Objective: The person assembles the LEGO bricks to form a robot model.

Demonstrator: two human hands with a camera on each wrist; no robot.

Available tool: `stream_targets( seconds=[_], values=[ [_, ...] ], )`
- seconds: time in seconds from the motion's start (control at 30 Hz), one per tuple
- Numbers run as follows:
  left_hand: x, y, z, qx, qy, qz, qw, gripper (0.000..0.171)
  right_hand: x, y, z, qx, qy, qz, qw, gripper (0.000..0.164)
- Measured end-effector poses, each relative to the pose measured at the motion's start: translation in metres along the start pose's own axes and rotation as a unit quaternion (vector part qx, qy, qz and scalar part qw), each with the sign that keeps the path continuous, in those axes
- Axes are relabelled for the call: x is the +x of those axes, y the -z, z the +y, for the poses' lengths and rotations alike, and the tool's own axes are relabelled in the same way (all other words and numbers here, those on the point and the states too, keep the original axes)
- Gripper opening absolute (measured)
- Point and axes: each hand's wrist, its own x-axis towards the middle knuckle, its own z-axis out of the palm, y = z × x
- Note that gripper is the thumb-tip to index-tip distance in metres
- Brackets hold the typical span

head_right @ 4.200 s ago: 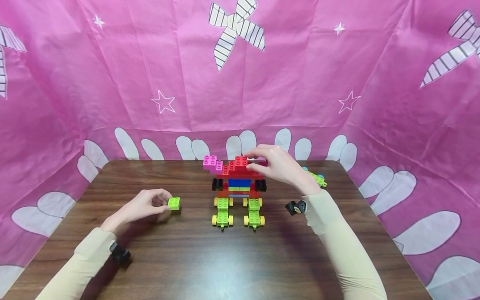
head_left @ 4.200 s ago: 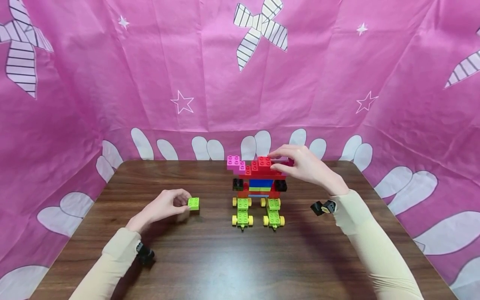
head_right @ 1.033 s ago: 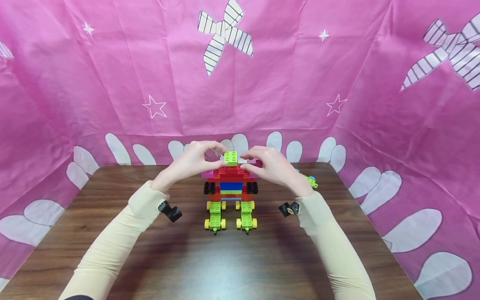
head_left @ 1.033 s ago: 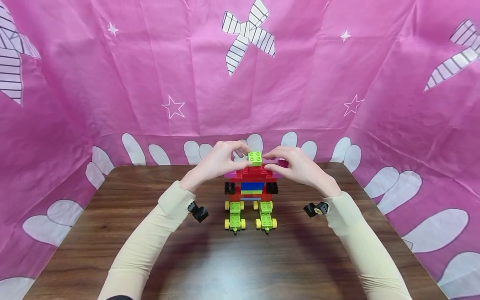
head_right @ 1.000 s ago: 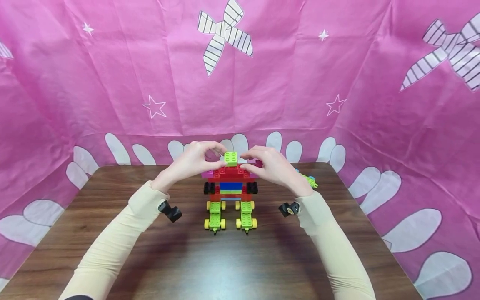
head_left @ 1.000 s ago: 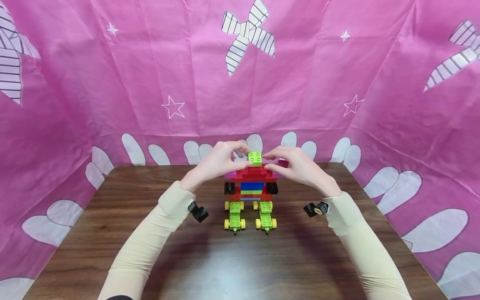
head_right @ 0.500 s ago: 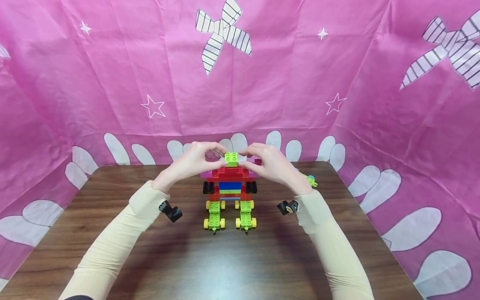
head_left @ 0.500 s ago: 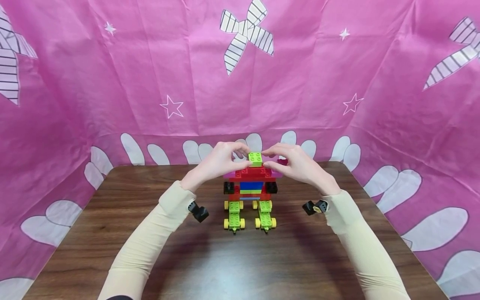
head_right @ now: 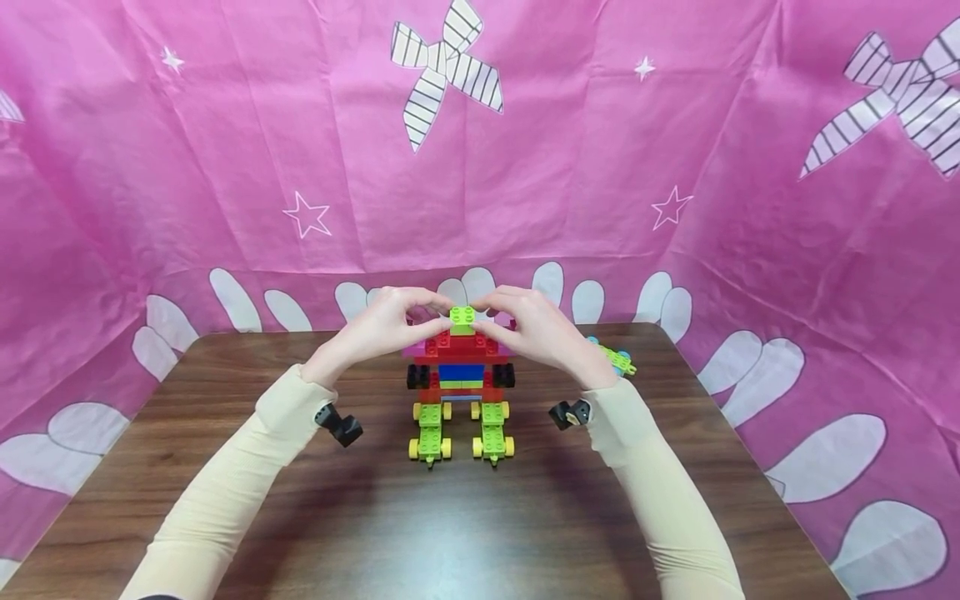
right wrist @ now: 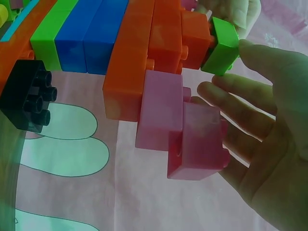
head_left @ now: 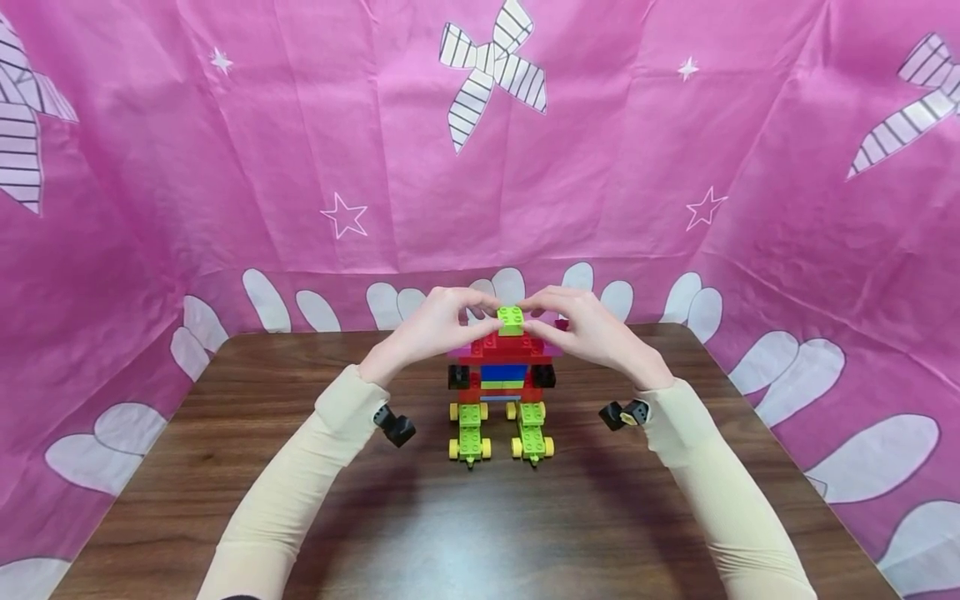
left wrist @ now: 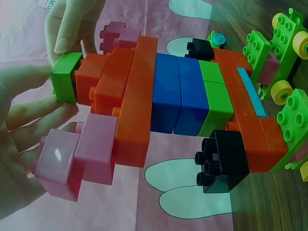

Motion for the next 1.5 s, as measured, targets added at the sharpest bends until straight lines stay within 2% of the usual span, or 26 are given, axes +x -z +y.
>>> stream_targets(
  seconds=[0.3,0.8,1.03,1.33,1.5],
  values=[
    [-0.0013,-0.0007,-0.0009,-0.012,0.010,0.011,0.9998,0.025,0.0018,-0.0005,-0.0021,0.005,-0.004,0.003,1.000,0.029],
    [-0.0012,-0.0010,-0.0016,-0.032,0.015,0.016,0.9993,0.026,0.0065,0.0023,-0.0038,0.035,-0.031,-0.018,0.999,0.031],
    [-0.0008,-0.0014,-0.0022,-0.023,0.015,0.013,0.9995,0.026,0.0074,0.0034,-0.0051,0.027,-0.026,-0.026,0.999,0.029],
    [-0.0007,-0.0009,-0.0016,-0.031,0.017,0.009,0.9993,0.028,0.0086,0.0032,-0.0070,0.030,-0.023,-0.017,0.999,0.031],
    [-0.0017,-0.0023,-0.0018,-0.026,0.011,0.010,0.9996,0.028,0.0082,0.0039,-0.0095,0.008,-0.026,-0.030,0.999,0.032]
  ],
)
